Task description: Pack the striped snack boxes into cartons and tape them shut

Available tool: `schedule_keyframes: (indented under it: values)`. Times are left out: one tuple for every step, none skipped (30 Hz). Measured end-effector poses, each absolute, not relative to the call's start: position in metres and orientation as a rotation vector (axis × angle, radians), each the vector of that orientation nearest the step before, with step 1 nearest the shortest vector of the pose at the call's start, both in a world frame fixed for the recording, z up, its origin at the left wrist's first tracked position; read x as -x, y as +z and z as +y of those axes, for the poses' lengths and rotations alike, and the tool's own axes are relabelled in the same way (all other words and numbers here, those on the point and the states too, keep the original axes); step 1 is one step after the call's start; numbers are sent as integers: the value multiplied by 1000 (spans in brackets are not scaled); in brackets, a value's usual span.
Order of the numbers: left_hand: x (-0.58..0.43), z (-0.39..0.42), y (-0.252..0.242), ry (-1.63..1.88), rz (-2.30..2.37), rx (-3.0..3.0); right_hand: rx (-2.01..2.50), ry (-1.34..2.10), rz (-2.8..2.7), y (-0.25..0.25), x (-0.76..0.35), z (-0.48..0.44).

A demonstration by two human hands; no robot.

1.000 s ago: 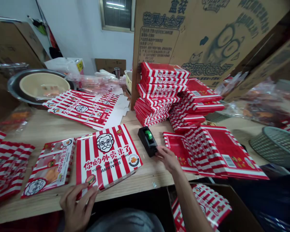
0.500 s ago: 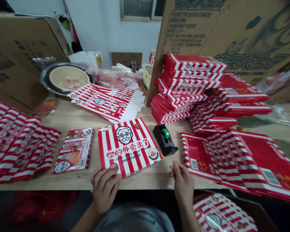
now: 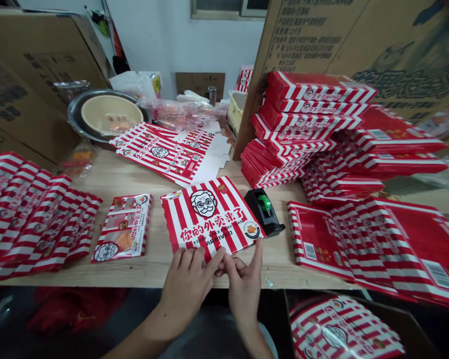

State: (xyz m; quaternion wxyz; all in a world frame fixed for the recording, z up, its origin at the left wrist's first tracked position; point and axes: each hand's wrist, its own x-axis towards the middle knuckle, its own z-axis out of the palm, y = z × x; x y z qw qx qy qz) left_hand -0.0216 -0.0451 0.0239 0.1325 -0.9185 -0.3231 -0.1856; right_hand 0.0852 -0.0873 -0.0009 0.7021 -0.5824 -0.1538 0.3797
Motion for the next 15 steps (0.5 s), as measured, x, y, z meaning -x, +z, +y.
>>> schedule_keyframes:
  values:
    - [18, -46, 25, -516, -925, 2674, 1304, 832, -348, -3, -85, -88]
    - [15, -47, 26, -511, -913, 2682, 1313, 812, -361, -7, -85, -89]
    - [13, -48, 26, -524, -909, 2685, 1324, 780, -381, -11, -87, -90]
    - [13, -49, 27, -554, -919, 2692, 1342, 744, -415, -16, -90, -92]
    - [14, -48, 27, -600, -940, 2719, 1384, 707, -469, -22, -94, -94]
    - [19, -46, 27, -669, -978, 2767, 1455, 655, -547, -27, -101, -98]
    - [27, -42, 26, -760, -1046, 2821, 1548, 569, -643, -32, -109, -102]
    - [38, -36, 23, -864, -1162, 2847, 1649, 447, -747, -35, -119, -105]
    - [53, -28, 19, -944, -1363, 2815, 1735, 291, -845, -36, -131, -108]
    - [70, -19, 14, -1002, -1618, 2712, 1789, 116, -927, -35, -143, -109]
    - [89, -8, 7, -997, -1919, 2495, 1803, -33, -990, -32, -155, -108]
    - [109, 2, 0, -891, -2225, 2257, 1787, -117, -1054, -28, -167, -104]
    - [127, 11, -7, -827, -2390, 2089, 1762, -111, -1130, -23, -177, -98]
    - [144, 19, -13, -760, -2518, 1962, 1736, -24, -1213, -18, -185, -91]
    - [157, 25, -19, -710, -2606, 1886, 1708, 105, -1288, -15, -191, -84]
